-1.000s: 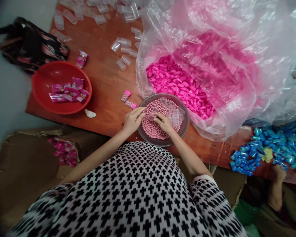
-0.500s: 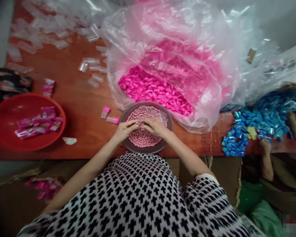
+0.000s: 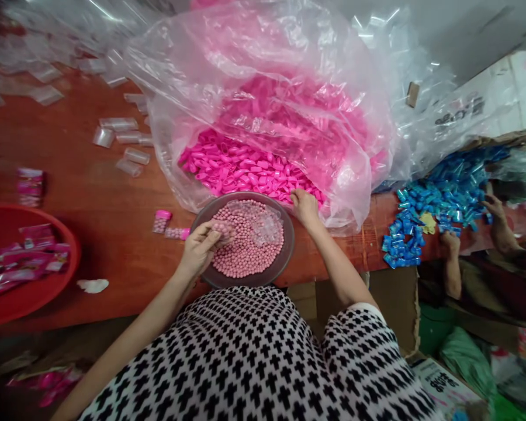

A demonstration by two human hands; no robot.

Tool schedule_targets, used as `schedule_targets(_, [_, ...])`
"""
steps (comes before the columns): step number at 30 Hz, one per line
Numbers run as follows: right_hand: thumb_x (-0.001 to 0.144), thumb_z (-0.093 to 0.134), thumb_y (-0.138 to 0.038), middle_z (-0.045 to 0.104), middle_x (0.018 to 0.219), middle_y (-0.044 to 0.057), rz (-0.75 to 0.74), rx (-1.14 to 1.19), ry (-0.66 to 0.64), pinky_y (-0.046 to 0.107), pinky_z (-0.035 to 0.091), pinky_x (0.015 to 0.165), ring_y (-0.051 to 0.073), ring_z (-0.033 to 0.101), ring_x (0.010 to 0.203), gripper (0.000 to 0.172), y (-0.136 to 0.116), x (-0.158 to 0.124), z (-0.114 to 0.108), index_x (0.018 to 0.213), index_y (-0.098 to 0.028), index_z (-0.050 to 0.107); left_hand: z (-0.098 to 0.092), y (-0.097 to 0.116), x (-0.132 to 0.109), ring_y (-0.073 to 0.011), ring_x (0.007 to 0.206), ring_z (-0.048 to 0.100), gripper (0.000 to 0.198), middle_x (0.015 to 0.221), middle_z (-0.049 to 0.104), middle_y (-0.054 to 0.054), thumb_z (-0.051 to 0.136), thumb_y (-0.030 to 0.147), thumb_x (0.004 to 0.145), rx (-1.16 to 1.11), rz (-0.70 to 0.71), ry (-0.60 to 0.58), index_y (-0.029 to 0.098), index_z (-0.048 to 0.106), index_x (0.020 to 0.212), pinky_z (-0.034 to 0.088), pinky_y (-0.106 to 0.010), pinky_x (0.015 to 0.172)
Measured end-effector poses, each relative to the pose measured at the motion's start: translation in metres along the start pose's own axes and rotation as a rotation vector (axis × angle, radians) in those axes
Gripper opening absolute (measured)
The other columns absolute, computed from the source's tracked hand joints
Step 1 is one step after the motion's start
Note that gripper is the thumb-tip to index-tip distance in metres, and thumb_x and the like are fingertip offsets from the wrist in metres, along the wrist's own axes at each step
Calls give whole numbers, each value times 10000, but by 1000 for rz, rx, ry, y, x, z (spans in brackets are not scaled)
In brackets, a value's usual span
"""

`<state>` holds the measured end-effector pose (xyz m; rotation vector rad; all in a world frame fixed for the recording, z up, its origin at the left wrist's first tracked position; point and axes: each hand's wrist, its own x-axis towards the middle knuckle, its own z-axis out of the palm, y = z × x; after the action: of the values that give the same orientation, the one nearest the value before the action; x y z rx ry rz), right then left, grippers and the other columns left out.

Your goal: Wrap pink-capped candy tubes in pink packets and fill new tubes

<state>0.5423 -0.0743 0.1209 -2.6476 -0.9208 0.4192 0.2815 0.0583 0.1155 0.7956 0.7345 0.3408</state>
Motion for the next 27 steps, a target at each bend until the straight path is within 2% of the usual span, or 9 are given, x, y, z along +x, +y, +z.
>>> schedule_targets(4, [877, 515, -265, 656, 1144, 146, 51, -259, -60, 363, 448, 838, 271, 607, 1008, 331, 16, 31, 9, 1172, -167, 628, 4, -2, 6, -202, 871, 695, 397, 979, 709, -40, 786, 371, 661, 1, 4, 5, 191, 688, 1001, 594, -400, 815])
schedule_targets(7, [878, 508, -296, 644, 1146, 152, 24, -308, -101, 362, 446, 838, 271, 581, 1043, 338, 19, 36, 18, 1164, -162, 629, 3, 0, 10, -195, 884, 693, 411, 1022, 700, -41, 774, 383, 674, -45, 7, 55, 199, 689, 1031, 598, -391, 807])
schedule_targets(9, [882, 487, -326, 652, 1126, 149, 17, -289, -62, 369, 437, 854, 271, 572, 1048, 342, 24, 34, 19, 1139, -160, 641, 3, 2, 11, -198, 893, 693, 412, 1024, 701, -47, 775, 400, 670, -77, 3, 68, 194, 696, 1018, 600, -387, 804])
schedule_targets(11, [873, 474, -340, 661, 1101, 146, 33, -211, 16, 377, 427, 868, 268, 570, 1036, 344, 32, 31, 18, 1103, -159, 653, 4, 2, 11, -208, 906, 694, 417, 1032, 703, -54, 770, 416, 673, -85, -8, 48, 192, 698, 1017, 600, -396, 806])
schedule_targets(13, [835, 502, -361, 675, 1030, 127, 80, 15, 98, 364, 430, 856, 248, 580, 981, 327, 41, 30, 15, 1025, -153, 667, 6, 0, 9, -214, 925, 691, 404, 1034, 704, -55, 758, 417, 689, -59, -9, 14, 192, 698, 1019, 599, -399, 811])
schedule_targets(16, [803, 491, -436, 665, 870, 59, 148, 388, 152, 302, 462, 738, 185, 596, 810, 353, 49, 32, 12, 943, -150, 643, 11, -1, 4, -212, 933, 689, 383, 1045, 702, -49, 745, 412, 706, -21, 7, -12, 194, 694, 1017, 601, -394, 809])
schedule_targets(18, [810, 447, -460, 639, 820, 24, 156, 488, 153, 266, 465, 658, 150, 588, 721, 387, 48, 37, 11, 977, -151, 611, 14, 0, 0, -208, 904, 696, 408, 1027, 706, -52, 752, 425, 692, -15, 6, 2, 182, 687, 1013, 605, -391, 798])
schedule_targets(25, [710, 613, -331, 575, 637, -24, 139, 513, 214, 324, 474, 696, 164, 566, 650, 394, 16, 50, 4, 1055, -144, 579, 13, 7, -10, -187, 794, 707, 434, 899, 716, -25, 796, 448, 613, -45, 29, 104, 168, 676, 923, 614, -379, 755])
schedule_targets(27, [696, 658, -364, 610, 680, -11, 154, 703, 152, 317, 490, 680, 167, 599, 677, 391, 1, 42, 3, 1022, -169, 565, 12, 7, -10, -188, 814, 705, 421, 913, 713, -25, 800, 436, 613, -59, 45, 111, 172, 678, 918, 614, -372, 755])
